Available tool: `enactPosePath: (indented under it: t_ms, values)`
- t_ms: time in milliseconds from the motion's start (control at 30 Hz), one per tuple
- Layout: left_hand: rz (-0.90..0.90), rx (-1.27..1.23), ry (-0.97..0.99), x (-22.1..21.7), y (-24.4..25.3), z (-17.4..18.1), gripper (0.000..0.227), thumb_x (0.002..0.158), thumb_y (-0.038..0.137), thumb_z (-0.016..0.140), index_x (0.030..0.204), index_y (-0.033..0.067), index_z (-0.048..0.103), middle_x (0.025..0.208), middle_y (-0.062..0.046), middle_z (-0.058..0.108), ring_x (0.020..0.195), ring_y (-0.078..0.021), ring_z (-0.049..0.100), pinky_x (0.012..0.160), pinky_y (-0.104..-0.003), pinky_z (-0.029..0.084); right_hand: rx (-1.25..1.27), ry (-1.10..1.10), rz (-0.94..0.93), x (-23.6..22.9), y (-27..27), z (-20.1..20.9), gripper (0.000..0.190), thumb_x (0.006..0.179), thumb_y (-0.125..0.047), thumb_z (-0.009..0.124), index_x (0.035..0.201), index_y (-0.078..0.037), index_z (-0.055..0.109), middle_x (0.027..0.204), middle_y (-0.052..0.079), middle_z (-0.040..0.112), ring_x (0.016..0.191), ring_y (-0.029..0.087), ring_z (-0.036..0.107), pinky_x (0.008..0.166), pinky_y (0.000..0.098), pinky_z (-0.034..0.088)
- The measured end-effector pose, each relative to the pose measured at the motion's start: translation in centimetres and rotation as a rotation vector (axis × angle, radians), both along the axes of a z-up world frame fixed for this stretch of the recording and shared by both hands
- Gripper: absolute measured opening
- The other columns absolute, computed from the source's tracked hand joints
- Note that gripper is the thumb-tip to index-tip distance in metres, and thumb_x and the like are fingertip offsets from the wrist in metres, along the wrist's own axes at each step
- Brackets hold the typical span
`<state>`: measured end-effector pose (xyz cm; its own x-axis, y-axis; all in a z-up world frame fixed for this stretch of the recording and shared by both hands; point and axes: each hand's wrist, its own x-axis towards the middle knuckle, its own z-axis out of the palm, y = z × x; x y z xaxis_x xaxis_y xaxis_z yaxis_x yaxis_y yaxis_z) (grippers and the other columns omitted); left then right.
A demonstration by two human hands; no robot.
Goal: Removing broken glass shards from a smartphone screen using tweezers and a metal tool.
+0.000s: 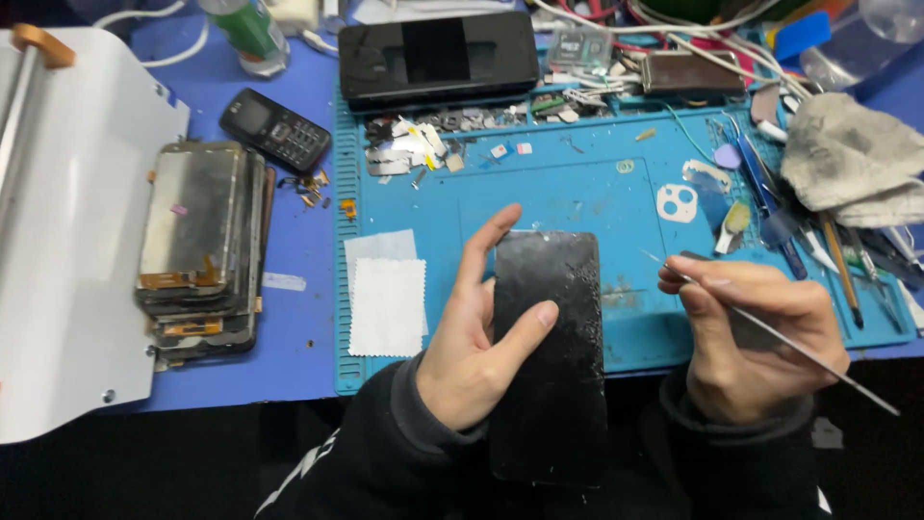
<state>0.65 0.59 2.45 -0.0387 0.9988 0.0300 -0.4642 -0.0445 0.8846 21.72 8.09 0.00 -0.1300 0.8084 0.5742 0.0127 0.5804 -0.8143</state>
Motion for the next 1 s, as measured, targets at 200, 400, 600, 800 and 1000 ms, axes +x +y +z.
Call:
enactPosePath:
  t_ms: [200, 400, 600, 800, 1000]
  values:
    - [0.015, 0.028, 0.022, 0.0, 0.0, -0.3, 0.079, 0.101, -0.005, 0.056, 0.166, 0.0031, 0.011, 0.144, -0.018, 0.056, 0.133, -0.0191, 0.056, 0.118, -0.034, 0.042, -0.053, 0.126, 0.016, 0.7, 0.6, -0.8, 0.022, 0.111, 0.002, 0.072, 0.114, 0.004, 0.051, 0.101, 0.027, 0.072, 0.080, 0.025, 0.074, 0.083, 0.0366, 0.067]
    - [0.020, 0.061, 0.017, 0.1, -0.2, -1.0, 0.079, 0.104, -0.007, 0.056, 0.168, 0.0026, 0.011, 0.149, -0.017, 0.053, 0.136, -0.0189, 0.055, 0.122, -0.035, 0.042, -0.050, 0.001, 0.062, 0.8, 0.5, -0.2, 0.025, 0.115, 0.000, 0.070, 0.119, 0.004, 0.045, 0.100, 0.025, 0.070, 0.081, 0.026, 0.073, 0.081, 0.0370, 0.066]
    - [-0.016, 0.070, -0.014, 0.0, -0.3, -1.2, 0.081, 0.106, -0.007, 0.055, 0.171, 0.0055, 0.008, 0.144, -0.016, 0.057, 0.133, -0.0179, 0.056, 0.123, -0.035, 0.043, -0.236, -0.016, 0.202, 1.6, 1.0, -0.7, 0.024, 0.118, 0.002, 0.065, 0.118, 0.000, 0.042, 0.103, 0.026, 0.069, 0.087, 0.028, 0.072, 0.087, 0.0385, 0.064]
    - [-0.038, 0.068, 0.044, -0.1, -0.5, -1.5, 0.077, 0.109, -0.006, 0.055, 0.168, 0.0049, 0.007, 0.143, -0.015, 0.056, 0.130, -0.0161, 0.055, 0.122, -0.032, 0.043, -0.375, 0.105, 0.278, -0.2, 1.4, 0.3, 0.019, 0.113, 0.003, 0.064, 0.115, -0.001, 0.046, 0.091, 0.017, 0.064, 0.084, 0.025, 0.073, 0.081, 0.0377, 0.066]
    - [-0.061, 0.064, 0.049, -0.2, -0.4, -1.8, 0.077, 0.110, -0.005, 0.055, 0.168, 0.0053, 0.005, 0.140, -0.015, 0.060, 0.126, -0.0160, 0.057, 0.122, -0.032, 0.045, -0.419, 0.031, 0.185, -0.8, 1.1, 0.0, 0.021, 0.109, 0.008, 0.067, 0.109, 0.000, 0.047, 0.091, 0.019, 0.067, 0.081, 0.025, 0.071, 0.077, 0.0332, 0.062]
